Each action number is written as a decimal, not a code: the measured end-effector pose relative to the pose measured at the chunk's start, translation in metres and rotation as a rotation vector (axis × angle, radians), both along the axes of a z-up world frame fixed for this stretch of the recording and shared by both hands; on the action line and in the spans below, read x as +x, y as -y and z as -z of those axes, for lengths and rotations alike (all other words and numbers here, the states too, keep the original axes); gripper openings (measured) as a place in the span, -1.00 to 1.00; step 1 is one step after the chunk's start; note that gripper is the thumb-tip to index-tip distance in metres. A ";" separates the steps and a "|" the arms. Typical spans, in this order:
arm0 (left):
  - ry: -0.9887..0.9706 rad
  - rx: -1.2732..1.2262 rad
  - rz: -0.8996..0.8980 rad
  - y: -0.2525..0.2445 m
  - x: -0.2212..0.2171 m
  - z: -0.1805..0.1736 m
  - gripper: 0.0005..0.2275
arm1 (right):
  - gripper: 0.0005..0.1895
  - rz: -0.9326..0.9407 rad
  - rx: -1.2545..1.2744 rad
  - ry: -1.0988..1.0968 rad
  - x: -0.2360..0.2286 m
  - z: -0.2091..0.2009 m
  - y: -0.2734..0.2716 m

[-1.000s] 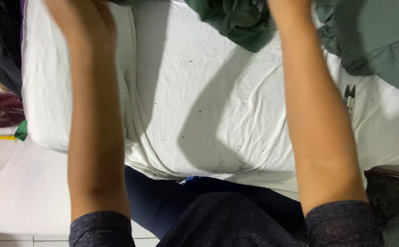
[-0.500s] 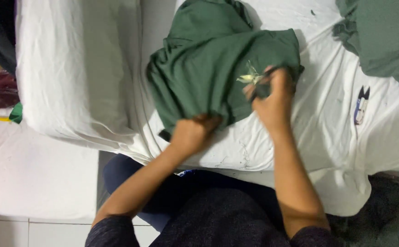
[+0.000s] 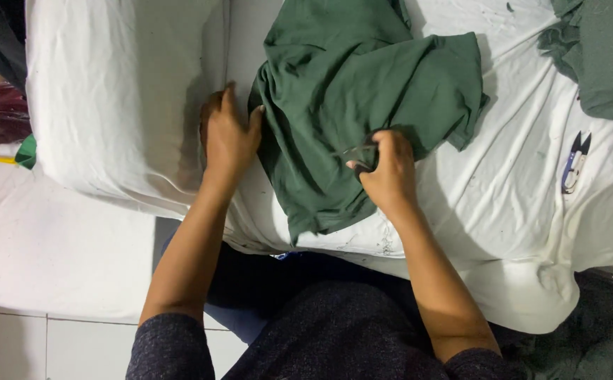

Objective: Trimming loose threads and excess fabric from a green garment using scissors to finish the product.

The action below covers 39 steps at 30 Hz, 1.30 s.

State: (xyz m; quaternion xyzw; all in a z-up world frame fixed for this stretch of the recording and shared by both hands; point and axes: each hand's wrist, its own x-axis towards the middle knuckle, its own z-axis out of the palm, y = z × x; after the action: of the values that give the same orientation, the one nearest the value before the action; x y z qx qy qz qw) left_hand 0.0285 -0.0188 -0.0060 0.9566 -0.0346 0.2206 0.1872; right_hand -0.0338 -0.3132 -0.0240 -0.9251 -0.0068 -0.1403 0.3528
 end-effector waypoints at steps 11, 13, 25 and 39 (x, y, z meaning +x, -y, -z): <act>-0.436 -1.795 -0.001 0.023 0.000 -0.024 -0.90 | -0.62 0.430 0.622 -0.171 -0.003 -0.001 0.051; -0.474 -1.832 0.018 0.021 -0.001 -0.015 -0.88 | -0.60 0.422 0.459 -0.091 -0.005 0.000 0.048; -0.527 -1.821 0.045 0.023 -0.010 0.003 -0.86 | -0.41 -0.051 0.374 0.044 0.004 -0.033 -0.028; -0.652 -2.057 -0.026 0.026 -0.013 -0.035 -0.73 | -0.57 -0.179 0.556 -0.237 -0.013 -0.046 -0.022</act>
State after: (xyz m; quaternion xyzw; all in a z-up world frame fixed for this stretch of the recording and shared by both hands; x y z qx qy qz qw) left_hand 0.0158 -0.0453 0.0294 0.3537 0.2289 -0.1196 0.8990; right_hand -0.0465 -0.2911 0.0222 -0.7988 -0.0082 0.0037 0.6015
